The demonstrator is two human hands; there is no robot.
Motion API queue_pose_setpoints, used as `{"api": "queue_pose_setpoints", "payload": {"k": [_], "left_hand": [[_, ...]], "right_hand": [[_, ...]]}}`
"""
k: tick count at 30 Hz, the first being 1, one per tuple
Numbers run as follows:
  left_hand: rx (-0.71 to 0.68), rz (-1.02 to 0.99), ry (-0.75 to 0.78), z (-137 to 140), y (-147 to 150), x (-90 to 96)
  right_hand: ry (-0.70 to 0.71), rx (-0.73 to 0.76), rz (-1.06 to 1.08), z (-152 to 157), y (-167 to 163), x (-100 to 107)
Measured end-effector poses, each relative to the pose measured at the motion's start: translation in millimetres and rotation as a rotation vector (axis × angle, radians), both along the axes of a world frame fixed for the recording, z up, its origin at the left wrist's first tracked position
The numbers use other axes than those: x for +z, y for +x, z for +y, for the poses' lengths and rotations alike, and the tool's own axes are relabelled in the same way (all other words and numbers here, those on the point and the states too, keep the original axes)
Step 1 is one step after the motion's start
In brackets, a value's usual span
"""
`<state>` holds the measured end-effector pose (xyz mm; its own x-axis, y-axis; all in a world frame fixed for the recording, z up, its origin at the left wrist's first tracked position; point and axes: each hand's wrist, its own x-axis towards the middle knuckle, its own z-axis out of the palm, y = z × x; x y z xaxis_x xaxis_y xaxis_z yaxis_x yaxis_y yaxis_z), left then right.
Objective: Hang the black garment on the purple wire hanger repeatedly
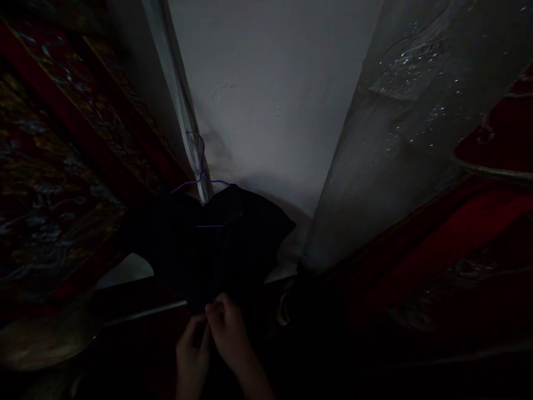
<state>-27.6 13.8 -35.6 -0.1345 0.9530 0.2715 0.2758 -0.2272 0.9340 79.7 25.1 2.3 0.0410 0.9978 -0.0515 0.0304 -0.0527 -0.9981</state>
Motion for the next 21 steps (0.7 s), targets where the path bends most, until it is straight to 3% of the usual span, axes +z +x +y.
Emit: {"api": "queue_pose_setpoints", "payload": {"k": [4, 12, 17, 21], "left_hand": [[-0.054, 0.033, 0.04, 2, 5, 2.8], [0.002, 0.028, 0.129, -18, 13, 1.8], [-0.013, 0.093, 0.26, -29, 10, 32.4], [-0.094, 0.088, 0.321, -28, 18, 60.3]], "right_hand": [[-0.017, -0.019, 0.012, 0, 10, 1], [0.007, 0.074, -0.073, -11, 24, 2], [0.157, -0.057, -0.109, -27, 19, 15], [0.167, -0.103, -0.009, -30, 22, 29]]}}
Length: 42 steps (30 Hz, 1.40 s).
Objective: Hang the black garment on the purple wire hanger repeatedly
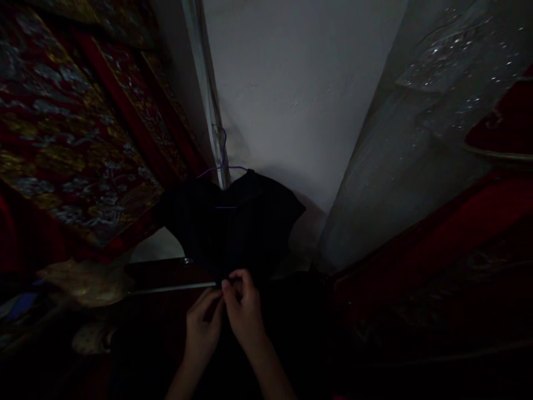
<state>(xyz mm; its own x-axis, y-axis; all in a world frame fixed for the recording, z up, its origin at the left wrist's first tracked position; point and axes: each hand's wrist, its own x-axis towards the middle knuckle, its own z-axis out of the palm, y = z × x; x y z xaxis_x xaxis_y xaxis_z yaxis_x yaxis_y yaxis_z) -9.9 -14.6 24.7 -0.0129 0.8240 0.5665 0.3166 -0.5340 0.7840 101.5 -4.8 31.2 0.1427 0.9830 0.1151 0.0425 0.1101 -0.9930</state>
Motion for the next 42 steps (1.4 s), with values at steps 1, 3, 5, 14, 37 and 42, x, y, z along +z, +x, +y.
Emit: {"api": "queue_pose_setpoints", "payload": {"k": [1, 3, 5, 14, 37, 42], "left_hand": [[-0.022, 0.0, -0.001, 1, 3, 3.6], [-0.058, 0.008, -0.015, 2, 7, 5.9], [-0.085, 0.022, -0.045, 2, 10, 3.1], [-0.045, 0.017, -0.191, -8, 9, -13.9], [0.029, 0.01, -0.243, -4, 6, -25.9], [0.061, 0.053, -0.177, 4, 11, -35.6]], "right_hand": [[-0.002, 0.006, 0.009, 0, 3, 3], [-0.003, 0.025, 0.008, 1, 9, 8], [-0.005, 0.025, 0.018, 0, 16, 8], [-0.068, 0.055, 0.011, -1, 28, -4], [-0.317, 0.3, -0.067, 0, 32, 22], [-0.208, 0.212, 0.08, 54, 31, 76]]}}
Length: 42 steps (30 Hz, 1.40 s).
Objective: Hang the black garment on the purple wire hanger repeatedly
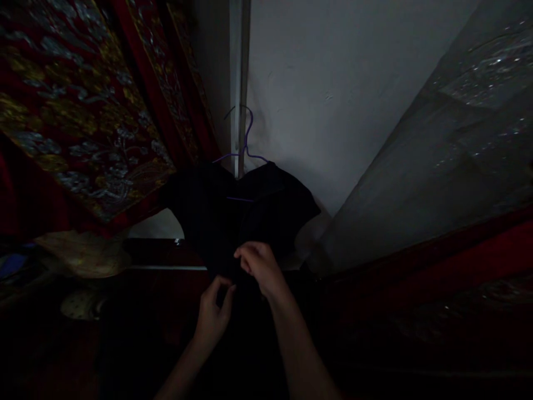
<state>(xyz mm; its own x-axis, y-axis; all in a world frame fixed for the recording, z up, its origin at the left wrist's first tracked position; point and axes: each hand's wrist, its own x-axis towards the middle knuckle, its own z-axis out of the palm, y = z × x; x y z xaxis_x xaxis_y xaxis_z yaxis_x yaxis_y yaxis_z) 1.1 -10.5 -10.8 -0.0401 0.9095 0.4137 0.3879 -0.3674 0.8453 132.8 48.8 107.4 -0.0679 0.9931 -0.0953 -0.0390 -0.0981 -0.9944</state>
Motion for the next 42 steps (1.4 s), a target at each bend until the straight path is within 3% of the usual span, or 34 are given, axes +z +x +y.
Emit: {"api": "queue_pose_setpoints", "payload": {"k": [3, 6, 8, 10, 13, 17, 20, 23, 27, 33, 40, 42], "left_hand": [[-0.008, 0.056, 0.052, 4, 9, -14.4], [-0.052, 0.085, 0.125, 5, 19, -28.3], [-0.108, 0.106, 0.119, 6, 23, -30.5], [-0.203, 0.146, 0.05, 10, 24, -22.1], [-0.291, 0.179, 0.032, 28, 18, 18.7], [-0.115, 0.132, 0.353, 65, 7, 118.8], [-0.113, 0.156, 0.507, 91, 5, 186.0], [-0.146, 0.304, 0.569, 109, 6, 214.2], [-0.136, 0.414, 0.625, 116, 4, 209.1], [-0.089, 0.394, 0.698, 116, 1, 198.4], [-0.028, 0.26, 0.7, 115, 5, 195.9], [0.006, 0.209, 0.722, 112, 7, 202.5]], "right_hand": [[0.091, -0.108, 0.134, 45, 8, 56], [0.187, -0.177, 0.247, 71, 17, 106], [0.264, -0.167, 0.261, 72, 17, 121], [0.344, -0.164, 0.231, 65, 15, 119], [0.431, -0.204, 0.158, 50, 11, 100], [0.498, -0.209, 0.082, 40, 13, 86], [0.545, -0.188, 0.048, 36, 16, 92], [0.576, -0.214, 0.03, 33, 19, 96], [0.577, -0.249, -0.044, 40, 19, 82], [0.534, -0.238, -0.074, 56, 8, 53], [0.529, -0.256, -0.107, 60, 6, 58], [0.455, -0.226, -0.158, 65, 1, 50]]}}
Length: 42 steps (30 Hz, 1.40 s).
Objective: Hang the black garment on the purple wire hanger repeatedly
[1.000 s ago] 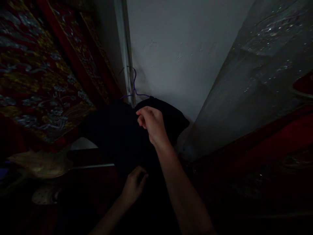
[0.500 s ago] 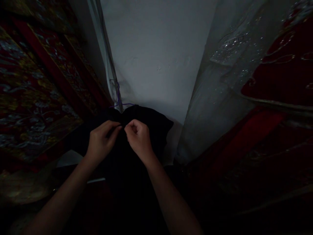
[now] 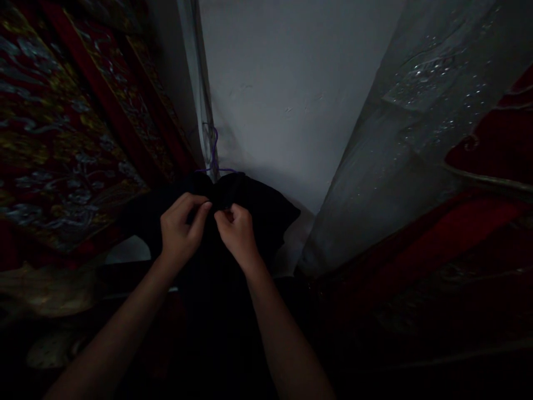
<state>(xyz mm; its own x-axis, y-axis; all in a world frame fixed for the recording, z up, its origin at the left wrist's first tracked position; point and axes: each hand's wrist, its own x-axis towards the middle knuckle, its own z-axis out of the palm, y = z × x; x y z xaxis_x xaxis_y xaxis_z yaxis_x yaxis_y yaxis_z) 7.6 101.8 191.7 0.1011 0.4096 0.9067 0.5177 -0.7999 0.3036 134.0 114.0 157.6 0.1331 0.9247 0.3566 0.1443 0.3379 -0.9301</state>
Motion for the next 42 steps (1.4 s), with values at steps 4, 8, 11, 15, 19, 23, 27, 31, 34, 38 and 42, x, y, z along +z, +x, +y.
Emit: {"api": "queue_pose_setpoints", "payload": {"k": [4, 8, 11, 15, 19, 23, 27, 31, 34, 38, 42], "left_hand": [[0.099, -0.138, 0.07, -7, -5, 25.8], [0.118, -0.28, 0.041, -11, -30, 34.0], [0.107, -0.493, -0.031, -12, -59, 19.0], [0.226, -0.497, -0.065, -16, -93, 4.6], [0.334, -0.276, -0.049, -20, -113, 13.4], [0.334, -0.204, -0.069, -24, -124, 19.7], [0.338, -0.193, -0.095, -27, -127, 12.9], [0.304, -0.233, -0.148, -29, -124, 7.7], [0.302, -0.256, -0.162, -32, -122, 7.4], [0.302, -0.301, -0.173, -37, -123, 6.0], [0.306, -0.317, -0.186, -40, -125, 1.8]], "right_hand": [[-0.282, 0.057, -0.049, -1, -23, -47], [-0.366, 0.044, 0.003, -30, -36, -103], [-0.379, 0.084, 0.063, -57, -32, -129], [-0.383, 0.268, 0.078, -78, -18, -137], [-0.354, 0.32, 0.067, -78, -8, -128], [-0.323, 0.323, 0.067, -76, -10, -123], [-0.355, 0.364, 0.071, -79, -16, -129], [-0.346, 0.347, 0.084, -82, -14, -133], [-0.351, 0.339, 0.08, -84, -11, -132], [-0.368, 0.346, 0.063, -88, -11, -127], [-0.386, 0.377, 0.032, -94, -13, -120]]}}
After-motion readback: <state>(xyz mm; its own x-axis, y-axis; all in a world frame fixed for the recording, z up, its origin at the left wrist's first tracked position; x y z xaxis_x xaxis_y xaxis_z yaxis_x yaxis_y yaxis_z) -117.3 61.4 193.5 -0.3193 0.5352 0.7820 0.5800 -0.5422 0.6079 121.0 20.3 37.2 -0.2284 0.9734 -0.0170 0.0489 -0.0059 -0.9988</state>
